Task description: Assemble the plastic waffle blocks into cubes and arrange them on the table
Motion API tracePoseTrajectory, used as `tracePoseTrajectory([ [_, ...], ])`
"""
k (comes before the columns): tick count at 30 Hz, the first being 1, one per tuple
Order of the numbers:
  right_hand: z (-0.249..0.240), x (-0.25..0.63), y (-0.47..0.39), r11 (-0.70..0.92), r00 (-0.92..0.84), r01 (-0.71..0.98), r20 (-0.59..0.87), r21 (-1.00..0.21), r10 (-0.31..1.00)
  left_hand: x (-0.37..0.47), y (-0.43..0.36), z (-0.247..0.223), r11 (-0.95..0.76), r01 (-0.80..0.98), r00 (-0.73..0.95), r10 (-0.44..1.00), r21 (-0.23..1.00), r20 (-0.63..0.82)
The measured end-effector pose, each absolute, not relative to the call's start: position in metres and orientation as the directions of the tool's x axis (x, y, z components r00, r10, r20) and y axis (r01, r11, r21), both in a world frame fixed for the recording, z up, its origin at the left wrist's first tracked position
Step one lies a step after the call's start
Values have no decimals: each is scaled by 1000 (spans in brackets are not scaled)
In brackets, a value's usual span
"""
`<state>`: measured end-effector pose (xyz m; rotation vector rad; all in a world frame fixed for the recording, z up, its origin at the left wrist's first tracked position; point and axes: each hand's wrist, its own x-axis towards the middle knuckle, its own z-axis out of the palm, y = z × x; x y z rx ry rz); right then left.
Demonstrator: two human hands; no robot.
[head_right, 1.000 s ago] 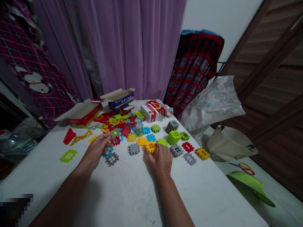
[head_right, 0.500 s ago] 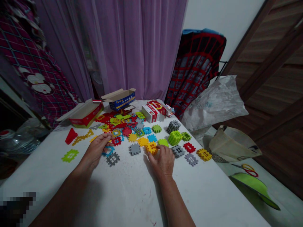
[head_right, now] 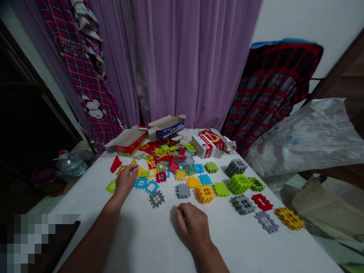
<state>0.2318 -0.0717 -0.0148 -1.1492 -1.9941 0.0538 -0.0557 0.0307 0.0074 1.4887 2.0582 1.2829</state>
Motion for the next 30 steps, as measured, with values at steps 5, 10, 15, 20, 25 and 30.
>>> tracePoseTrajectory([
  [5,-23,219,-72,610,-308,664,585,-433,750,-46,43,3,43,843,-211,943,537,256],
  [10,-26,222,-70,586,-301,653,546,-480,782,-34,73,11,76,953,-132,976,294,174],
  [15,-27,222,-69,563,-291,638,512,-526,808,-28,95,22,145,980,-155,986,133,63],
  [20,-27,221,-69,523,-289,642,456,-561,842,-26,100,29,126,989,-129,991,77,42],
  [25,-26,221,-70,528,-288,620,457,-581,842,-38,86,39,103,994,-107,990,43,87],
  [30,-27,221,-68,530,-273,603,471,-596,839,-55,54,39,205,887,-300,937,414,178],
])
